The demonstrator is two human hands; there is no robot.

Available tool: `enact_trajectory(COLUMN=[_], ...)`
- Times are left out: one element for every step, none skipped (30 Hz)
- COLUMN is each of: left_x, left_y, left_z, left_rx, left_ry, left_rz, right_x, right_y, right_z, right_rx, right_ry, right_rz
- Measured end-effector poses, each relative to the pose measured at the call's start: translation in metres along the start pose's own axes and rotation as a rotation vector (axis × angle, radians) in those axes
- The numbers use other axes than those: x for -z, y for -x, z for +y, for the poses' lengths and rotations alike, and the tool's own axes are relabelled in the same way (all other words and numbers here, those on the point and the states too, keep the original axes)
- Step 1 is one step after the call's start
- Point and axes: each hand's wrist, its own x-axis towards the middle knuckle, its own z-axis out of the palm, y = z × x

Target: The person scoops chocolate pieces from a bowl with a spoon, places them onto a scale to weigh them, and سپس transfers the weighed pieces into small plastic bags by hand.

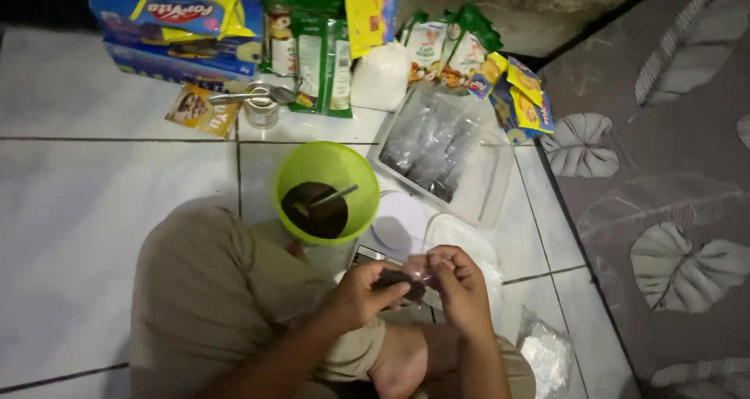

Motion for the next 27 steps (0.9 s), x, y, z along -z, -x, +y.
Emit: enact_trajectory(left_x=[0.005, 0.009, 0.009, 0.01, 0.011, 0.011, 0.01, 0.009, 0.011, 0.013, 0.015, 0.016, 0.017, 0.018, 0.02, 0.021, 0.022, 0.023, 0.024, 0.023, 0.023, 0.022, 0.021, 0.022, 0.023, 0.023, 0.023], left_y=[-0.006, -0.014, -0.014, -0.014, -0.014, -0.014, -0.014, -0.016, -0.02, -0.024, -0.027, -0.027, -0.026, -0.024, -0.026, -0.028, -0.029, -0.029, -0.029, -0.029, -0.028, -0.027, -0.025, -0.023, -0.021, -0.019, -0.017], left_z=[-0.012, -0.023, -0.018, -0.013, -0.007, -0.007, -0.006, -0.005, -0.01, -0.014, -0.019, -0.015, -0.012, -0.009, -0.009, -0.009, -0.009, -0.01, -0.01, -0.011, -0.007, -0.005, -0.002, 0.001, 0.004, 0.006, 0.009], left_rx=[-0.004, -0.009, -0.015, -0.003, 0.009, 0.008, -0.015, -0.041, -0.045, -0.017, 0.01, 0.008, 0.03, 0.053, 0.051, 0.078, 0.104, 0.101, 0.072, 0.045, 0.044, 0.053, 0.063, 0.061, 0.077, 0.093, 0.093], left_ry=[0.062, 0.124, 0.136, 0.197, 0.258, 0.268, 0.297, 0.323, 0.332, 0.332, 0.333, 0.339, 0.348, 0.359, 0.366, 0.388, 0.409, 0.414, 0.418, 0.42, 0.423, 0.428, 0.434, 0.437, 0.456, 0.474, 0.476], left_rz=[0.054, 0.111, 0.12, 0.14, 0.159, 0.166, 0.191, 0.216, 0.222, 0.188, 0.154, 0.156, 0.163, 0.174, 0.18, 0.189, 0.198, 0.199, 0.173, 0.146, 0.147, 0.148, 0.15, 0.154, 0.123, 0.088, 0.089], right_x=[-0.003, -0.005, -0.015, -0.026, -0.037, -0.045, -0.052, -0.06, -0.067, -0.075, -0.083, -0.088, -0.092, -0.096, -0.097, -0.098, -0.099, -0.099, -0.098, -0.097, -0.096, -0.095, -0.094, -0.104, -0.114, -0.123, -0.123], right_y=[-0.005, -0.01, -0.011, -0.012, -0.012, -0.017, -0.022, -0.029, -0.033, -0.037, -0.041, -0.043, -0.044, -0.045, -0.051, -0.056, -0.061, -0.064, -0.068, -0.071, -0.073, -0.075, -0.076, -0.072, -0.068, -0.063, -0.063], right_z=[0.007, 0.013, 0.004, -0.005, -0.013, -0.014, -0.015, -0.015, -0.024, -0.032, -0.039, -0.047, -0.054, -0.061, -0.061, -0.06, -0.059, -0.057, -0.054, -0.052, -0.052, -0.052, -0.051, -0.065, -0.08, -0.094, -0.095], right_rx=[0.105, 0.209, 0.204, 0.132, 0.06, 0.054, -0.019, -0.089, -0.093, -0.135, -0.178, -0.179, -0.193, -0.21, -0.215, -0.262, -0.31, -0.309, -0.3, -0.292, -0.293, -0.296, -0.299, -0.301, -0.356, -0.41, -0.411], right_ry=[-0.112, -0.225, -0.214, -0.136, -0.058, -0.05, -0.112, -0.174, -0.167, -0.105, -0.042, -0.035, 0.012, 0.06, 0.067, 0.111, 0.155, 0.16, 0.152, 0.142, 0.145, 0.147, 0.15, 0.153, 0.179, 0.204, 0.206], right_rz=[-0.008, -0.02, -0.031, -0.12, -0.208, -0.215, -0.214, -0.213, -0.22, -0.126, -0.033, -0.035, -0.095, -0.159, -0.164, -0.129, -0.095, -0.097, -0.095, -0.092, -0.092, -0.118, -0.143, -0.147, -0.098, -0.046, -0.046])
